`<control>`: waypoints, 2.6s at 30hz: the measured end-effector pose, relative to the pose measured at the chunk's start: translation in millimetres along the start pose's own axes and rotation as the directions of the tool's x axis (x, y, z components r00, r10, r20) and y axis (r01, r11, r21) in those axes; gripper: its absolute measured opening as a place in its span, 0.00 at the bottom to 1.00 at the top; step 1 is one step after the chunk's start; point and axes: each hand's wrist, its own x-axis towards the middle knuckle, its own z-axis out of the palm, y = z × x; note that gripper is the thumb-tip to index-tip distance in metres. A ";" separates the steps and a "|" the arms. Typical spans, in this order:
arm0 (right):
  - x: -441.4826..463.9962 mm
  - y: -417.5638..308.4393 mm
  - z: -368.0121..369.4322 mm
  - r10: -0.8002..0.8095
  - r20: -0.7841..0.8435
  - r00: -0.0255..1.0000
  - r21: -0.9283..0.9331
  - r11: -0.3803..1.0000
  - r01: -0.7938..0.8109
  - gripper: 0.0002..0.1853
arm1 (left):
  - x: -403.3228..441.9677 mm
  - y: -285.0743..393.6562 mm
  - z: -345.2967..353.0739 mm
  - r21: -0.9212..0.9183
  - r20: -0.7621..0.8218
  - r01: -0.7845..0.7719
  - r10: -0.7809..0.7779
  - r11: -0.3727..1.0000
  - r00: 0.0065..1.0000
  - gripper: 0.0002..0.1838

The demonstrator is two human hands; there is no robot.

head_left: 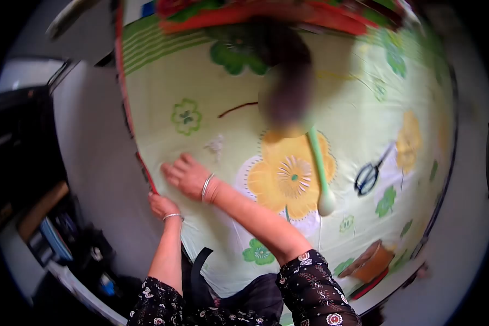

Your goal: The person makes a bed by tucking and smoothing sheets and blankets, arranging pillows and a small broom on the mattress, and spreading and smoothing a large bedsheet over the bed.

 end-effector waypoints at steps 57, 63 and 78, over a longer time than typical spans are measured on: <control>-343.9 -495.7 194.3 0.630 -0.135 -0.765 0.533 -0.604 -0.592 0.23 | -63.4 -84.1 -42.6 -0.164 0.238 -0.800 0.764 -0.577 -0.600 0.29; -363.5 -496.8 174.7 0.747 0.010 -0.665 0.591 -0.541 -0.598 0.26 | -157.1 -184.3 -99.8 -0.286 0.608 -0.622 0.364 -0.729 -0.706 0.44; -453.3 -639.7 215.1 0.778 -0.049 -0.626 0.387 -0.563 -0.730 0.26 | -174.2 -246.8 -164.2 -0.080 0.889 -0.595 0.213 -0.799 -0.405 0.62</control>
